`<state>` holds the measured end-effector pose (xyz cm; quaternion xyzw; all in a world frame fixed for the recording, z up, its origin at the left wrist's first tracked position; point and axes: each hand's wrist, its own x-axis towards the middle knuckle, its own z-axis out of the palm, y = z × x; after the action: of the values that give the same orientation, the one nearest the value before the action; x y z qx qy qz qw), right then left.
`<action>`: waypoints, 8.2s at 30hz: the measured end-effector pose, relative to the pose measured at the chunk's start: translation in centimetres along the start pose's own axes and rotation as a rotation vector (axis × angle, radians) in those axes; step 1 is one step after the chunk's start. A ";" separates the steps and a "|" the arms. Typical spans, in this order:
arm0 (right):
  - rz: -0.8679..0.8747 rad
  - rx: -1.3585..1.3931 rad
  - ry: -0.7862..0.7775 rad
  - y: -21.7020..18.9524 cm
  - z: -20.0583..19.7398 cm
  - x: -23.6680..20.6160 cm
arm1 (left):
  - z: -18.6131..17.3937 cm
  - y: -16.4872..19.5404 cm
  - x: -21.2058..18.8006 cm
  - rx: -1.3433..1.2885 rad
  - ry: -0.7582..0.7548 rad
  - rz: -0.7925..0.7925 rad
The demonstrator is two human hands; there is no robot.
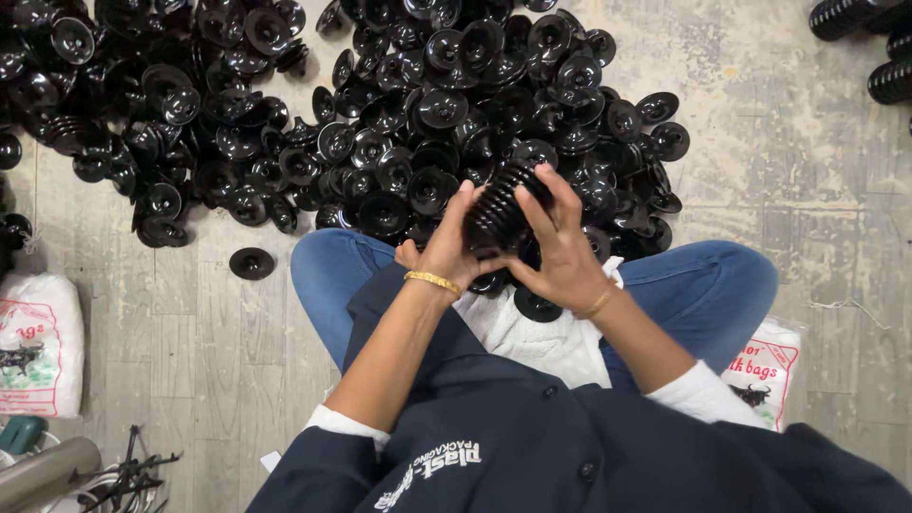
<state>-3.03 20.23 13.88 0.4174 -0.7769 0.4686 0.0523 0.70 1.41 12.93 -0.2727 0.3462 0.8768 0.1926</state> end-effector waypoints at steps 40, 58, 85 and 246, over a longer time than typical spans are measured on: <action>0.550 -0.077 0.176 11.3 -1.5 -6.0 | -6.1 0.1 8.1 1.811 0.238 0.746; 0.606 -0.003 -0.163 11.2 -1.9 -2.8 | -5.8 0.4 2.6 0.427 -0.141 0.405; 0.915 0.063 -0.096 18.8 4.5 0.2 | -4.1 -1.5 3.2 0.246 -0.038 0.226; 0.554 0.538 -0.160 2.7 1.1 -0.3 | -4.4 -2.2 1.2 -0.113 -0.011 0.090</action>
<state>-4.35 20.14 11.27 0.2259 -0.7111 0.6179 -0.2480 2.43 -0.03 8.44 -0.2627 0.3069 0.9041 0.1390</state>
